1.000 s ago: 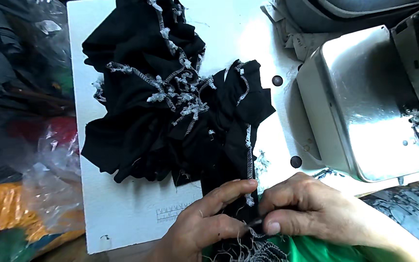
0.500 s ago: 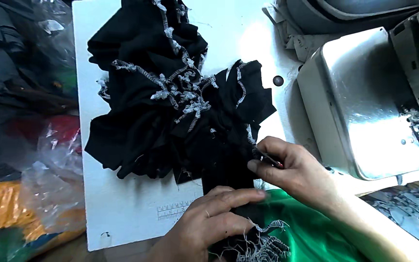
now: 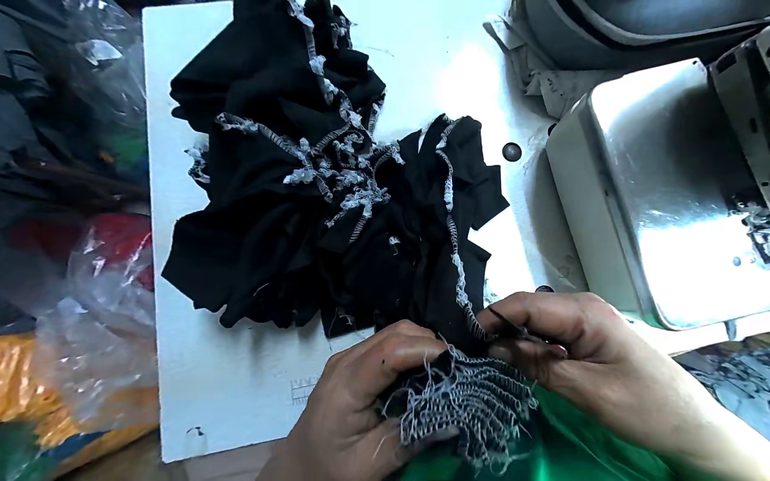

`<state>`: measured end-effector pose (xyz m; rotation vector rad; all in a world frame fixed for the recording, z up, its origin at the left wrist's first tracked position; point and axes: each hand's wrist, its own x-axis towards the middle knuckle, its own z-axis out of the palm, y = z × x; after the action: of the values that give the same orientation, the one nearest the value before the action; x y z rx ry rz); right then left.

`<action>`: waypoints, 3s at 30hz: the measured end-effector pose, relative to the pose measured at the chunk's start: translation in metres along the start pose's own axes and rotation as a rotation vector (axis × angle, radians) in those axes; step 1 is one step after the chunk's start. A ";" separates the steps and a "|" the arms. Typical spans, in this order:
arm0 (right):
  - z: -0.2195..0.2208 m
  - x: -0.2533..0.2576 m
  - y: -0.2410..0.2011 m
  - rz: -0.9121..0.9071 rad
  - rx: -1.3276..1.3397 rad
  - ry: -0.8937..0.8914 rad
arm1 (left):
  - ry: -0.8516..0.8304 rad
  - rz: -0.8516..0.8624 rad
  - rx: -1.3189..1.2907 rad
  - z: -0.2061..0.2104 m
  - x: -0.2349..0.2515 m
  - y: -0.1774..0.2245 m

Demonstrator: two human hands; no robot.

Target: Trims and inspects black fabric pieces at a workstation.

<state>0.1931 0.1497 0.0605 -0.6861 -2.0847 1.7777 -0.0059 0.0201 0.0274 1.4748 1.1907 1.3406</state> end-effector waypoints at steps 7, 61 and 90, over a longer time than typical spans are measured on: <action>0.002 -0.003 0.005 -0.105 -0.015 -0.058 | 0.068 -0.113 -0.209 0.009 -0.005 -0.003; -0.001 -0.031 0.005 0.377 0.299 -0.134 | 0.111 -0.048 -0.085 0.005 -0.009 -0.012; -0.006 -0.013 0.003 0.043 0.085 -0.219 | -0.034 0.012 -0.086 -0.003 -0.019 -0.007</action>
<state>0.2080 0.1477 0.0598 -0.5377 -2.1288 2.0335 -0.0099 0.0028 0.0168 1.4398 1.0912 1.3528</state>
